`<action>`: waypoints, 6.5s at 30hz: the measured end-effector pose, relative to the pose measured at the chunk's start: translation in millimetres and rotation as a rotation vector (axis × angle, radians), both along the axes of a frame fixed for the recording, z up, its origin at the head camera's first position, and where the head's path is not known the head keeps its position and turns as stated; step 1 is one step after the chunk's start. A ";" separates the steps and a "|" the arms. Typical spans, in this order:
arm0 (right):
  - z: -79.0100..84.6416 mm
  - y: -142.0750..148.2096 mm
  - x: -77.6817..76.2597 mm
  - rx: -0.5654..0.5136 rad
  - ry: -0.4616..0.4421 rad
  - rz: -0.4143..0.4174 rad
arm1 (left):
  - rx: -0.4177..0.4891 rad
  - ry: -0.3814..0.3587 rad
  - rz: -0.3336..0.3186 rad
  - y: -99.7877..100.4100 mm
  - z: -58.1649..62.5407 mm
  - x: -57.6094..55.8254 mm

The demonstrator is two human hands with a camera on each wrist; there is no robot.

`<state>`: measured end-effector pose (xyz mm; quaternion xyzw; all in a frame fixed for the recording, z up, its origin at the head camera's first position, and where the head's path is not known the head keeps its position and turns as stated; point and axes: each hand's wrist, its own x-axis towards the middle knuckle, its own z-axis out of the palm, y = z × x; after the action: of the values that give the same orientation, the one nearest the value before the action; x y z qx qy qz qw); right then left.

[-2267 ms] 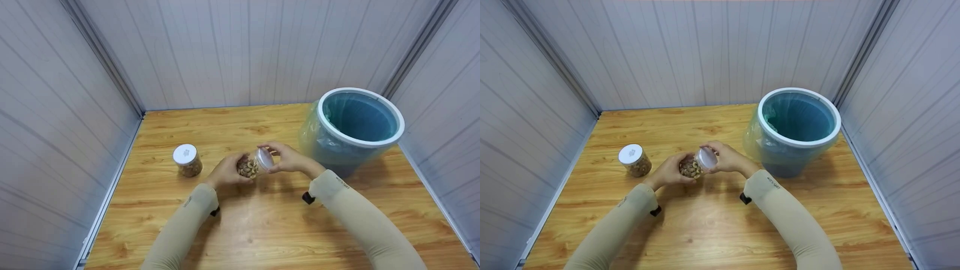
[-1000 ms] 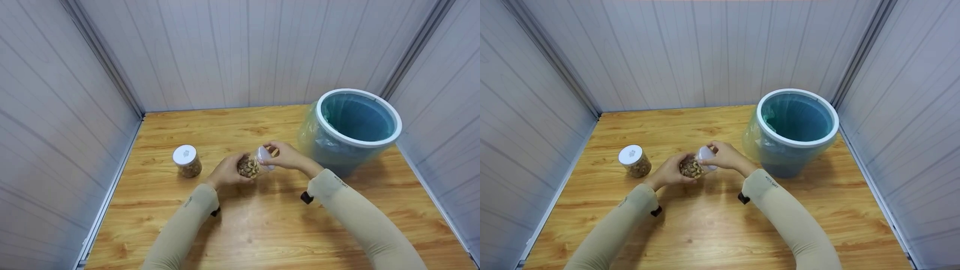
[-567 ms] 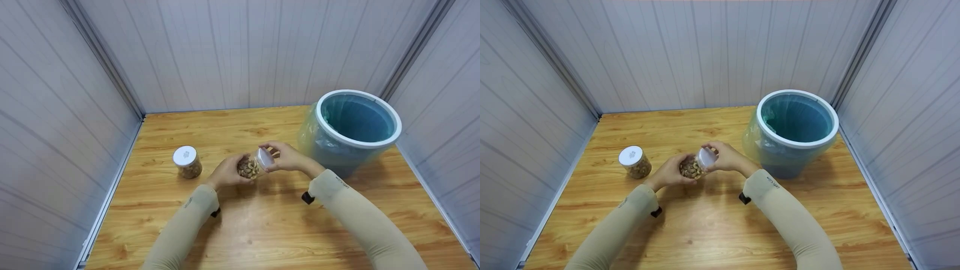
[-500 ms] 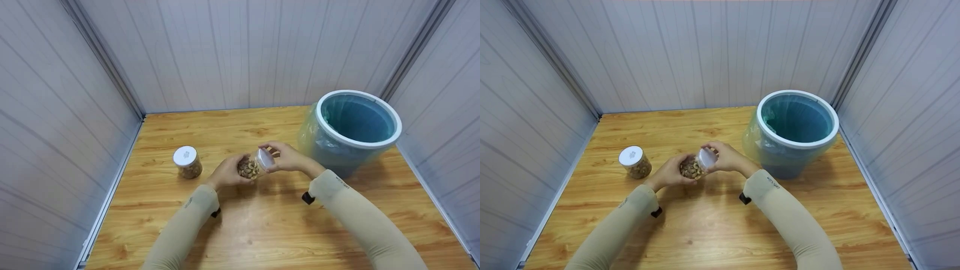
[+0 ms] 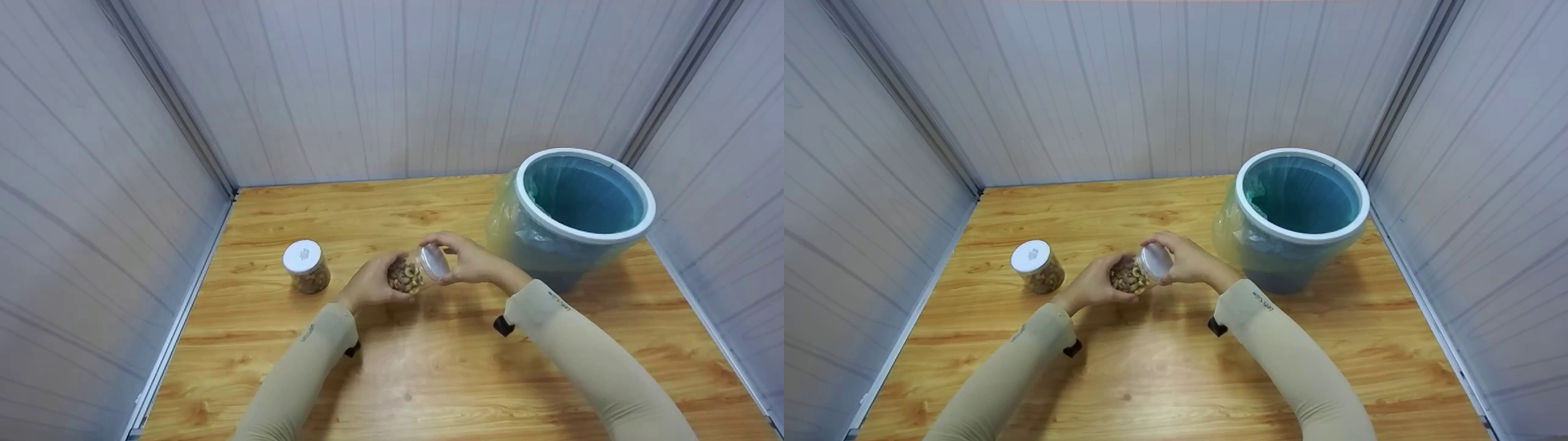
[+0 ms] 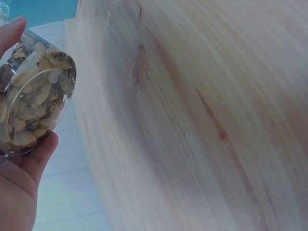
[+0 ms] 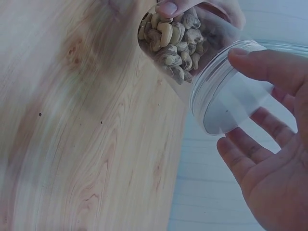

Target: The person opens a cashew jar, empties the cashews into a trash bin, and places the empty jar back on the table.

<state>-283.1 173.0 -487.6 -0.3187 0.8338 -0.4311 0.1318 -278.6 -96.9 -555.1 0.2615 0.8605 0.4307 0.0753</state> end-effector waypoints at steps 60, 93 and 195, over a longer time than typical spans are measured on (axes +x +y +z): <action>1.6 -0.4 2.2 0.018 -0.030 -0.030 | -0.010 0.039 -0.001 0.6 0.5 3.1; 0.9 -5.5 3.8 0.139 -0.123 -0.224 | 0.006 -0.012 0.014 1.2 2.0 4.8; -12.9 14.1 -3.7 0.086 -0.070 -0.318 | -0.023 -0.002 0.059 -15.4 3.7 4.2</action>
<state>-286.8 187.0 -500.5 -0.1614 0.8863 -0.4214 0.1042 -274.4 -112.2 -551.3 0.2344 0.8726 0.4232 0.0665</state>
